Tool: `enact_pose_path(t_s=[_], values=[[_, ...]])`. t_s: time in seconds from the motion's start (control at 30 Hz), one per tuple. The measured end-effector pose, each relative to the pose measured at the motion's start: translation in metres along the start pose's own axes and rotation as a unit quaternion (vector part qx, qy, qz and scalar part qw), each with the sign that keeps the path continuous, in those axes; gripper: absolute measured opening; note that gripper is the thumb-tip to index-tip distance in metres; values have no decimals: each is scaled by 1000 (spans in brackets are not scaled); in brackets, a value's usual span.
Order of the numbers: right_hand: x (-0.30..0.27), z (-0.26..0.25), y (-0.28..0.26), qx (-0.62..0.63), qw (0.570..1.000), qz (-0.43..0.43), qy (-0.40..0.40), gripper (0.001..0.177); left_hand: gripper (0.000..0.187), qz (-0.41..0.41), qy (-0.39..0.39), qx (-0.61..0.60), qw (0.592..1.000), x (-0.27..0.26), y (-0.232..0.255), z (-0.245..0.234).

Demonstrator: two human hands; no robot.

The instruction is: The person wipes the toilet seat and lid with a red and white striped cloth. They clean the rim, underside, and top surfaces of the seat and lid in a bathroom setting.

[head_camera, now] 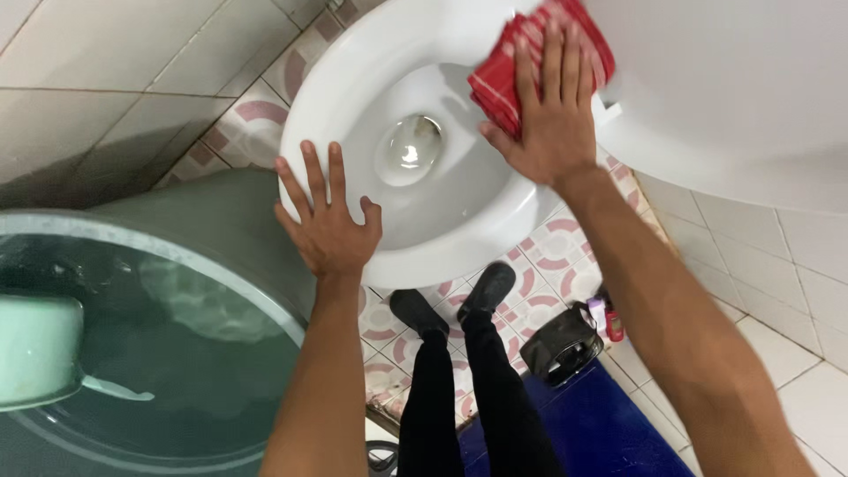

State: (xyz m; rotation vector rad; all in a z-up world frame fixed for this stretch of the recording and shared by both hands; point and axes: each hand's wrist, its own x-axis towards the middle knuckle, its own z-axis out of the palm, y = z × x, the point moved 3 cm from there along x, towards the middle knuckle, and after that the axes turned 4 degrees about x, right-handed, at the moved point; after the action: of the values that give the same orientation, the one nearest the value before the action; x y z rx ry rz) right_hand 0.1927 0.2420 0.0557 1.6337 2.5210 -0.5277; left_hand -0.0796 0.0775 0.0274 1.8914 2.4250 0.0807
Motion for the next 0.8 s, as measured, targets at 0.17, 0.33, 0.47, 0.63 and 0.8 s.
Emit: enact_pose_path(t_s=[0.17, 0.33, 0.47, 0.63, 0.8], values=[[67, -19, -40, 50, 994, -94, 14, 93, 84, 1, -18, 42, 999, 9, -8, 11], [126, -11, -115, 73, 971, -225, 41, 75, 83, -14, 2, 18, 1000, 5, -5, 8], [130, 17, -185, 71, 947, -309, 40, 70, 82, -16, -6, -10, 1000, 4, -5, 11], [126, 42, -196, 44, 956, -289, 10, 65, 82, -10, -26, 2, 1000, 6, -7, 15], [130, 10, -103, 46, 958, -253, 129, 59, 85, 0, 0, 7, 1000, 4, -7, 9]])
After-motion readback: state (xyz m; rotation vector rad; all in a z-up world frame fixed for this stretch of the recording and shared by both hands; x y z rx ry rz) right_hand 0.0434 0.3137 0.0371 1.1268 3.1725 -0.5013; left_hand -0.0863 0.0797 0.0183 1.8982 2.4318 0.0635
